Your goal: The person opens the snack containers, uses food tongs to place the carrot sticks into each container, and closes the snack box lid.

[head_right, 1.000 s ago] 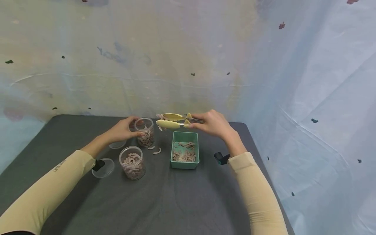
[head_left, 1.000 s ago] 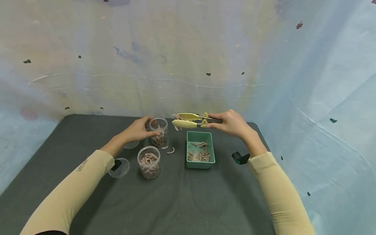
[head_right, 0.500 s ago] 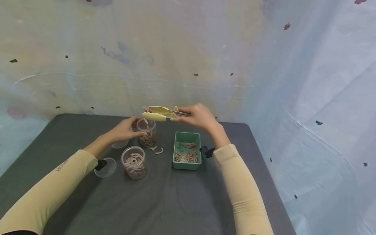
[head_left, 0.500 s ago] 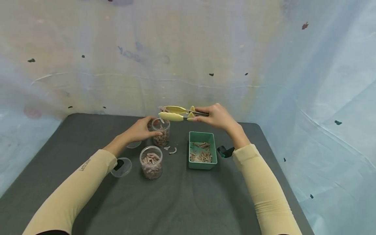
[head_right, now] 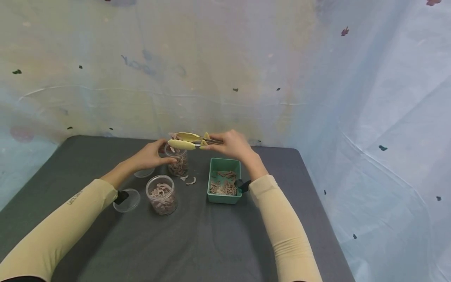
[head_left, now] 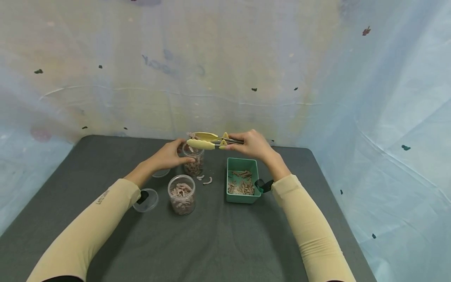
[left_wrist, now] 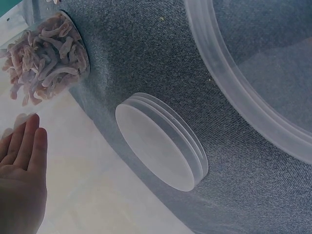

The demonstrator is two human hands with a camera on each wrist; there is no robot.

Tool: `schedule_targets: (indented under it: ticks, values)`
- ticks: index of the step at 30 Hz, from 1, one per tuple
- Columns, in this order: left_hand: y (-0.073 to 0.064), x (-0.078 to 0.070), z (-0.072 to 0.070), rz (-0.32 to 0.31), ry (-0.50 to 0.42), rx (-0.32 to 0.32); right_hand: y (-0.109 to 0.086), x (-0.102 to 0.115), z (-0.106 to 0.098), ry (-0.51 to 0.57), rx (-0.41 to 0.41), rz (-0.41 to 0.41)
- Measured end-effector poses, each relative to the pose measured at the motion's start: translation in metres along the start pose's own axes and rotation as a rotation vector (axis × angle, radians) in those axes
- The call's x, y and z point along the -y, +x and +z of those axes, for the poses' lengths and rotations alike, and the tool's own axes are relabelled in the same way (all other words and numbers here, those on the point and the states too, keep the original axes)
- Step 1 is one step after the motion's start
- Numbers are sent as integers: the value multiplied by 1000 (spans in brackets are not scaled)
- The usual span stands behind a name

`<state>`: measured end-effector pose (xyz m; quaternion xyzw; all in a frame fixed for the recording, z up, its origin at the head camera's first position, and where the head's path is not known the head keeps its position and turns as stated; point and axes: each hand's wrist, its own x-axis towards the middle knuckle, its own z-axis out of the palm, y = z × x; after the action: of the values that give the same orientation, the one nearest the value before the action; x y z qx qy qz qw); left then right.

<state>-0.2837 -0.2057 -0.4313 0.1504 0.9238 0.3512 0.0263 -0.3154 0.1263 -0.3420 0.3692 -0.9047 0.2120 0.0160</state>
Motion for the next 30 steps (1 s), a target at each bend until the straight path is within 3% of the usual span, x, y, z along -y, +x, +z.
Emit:
schedule_targets:
  ticks: [13, 20, 30]
  values:
    - [0, 0, -3, -16, 30, 18, -1, 1, 6, -3, 6, 2]
    - [3, 3, -2, -21, 23, 23, 0, 3, 11, -79, 65, 8]
    - [4, 4, -2, -21, 20, 26, -1, 5, 9, -85, 82, 28]
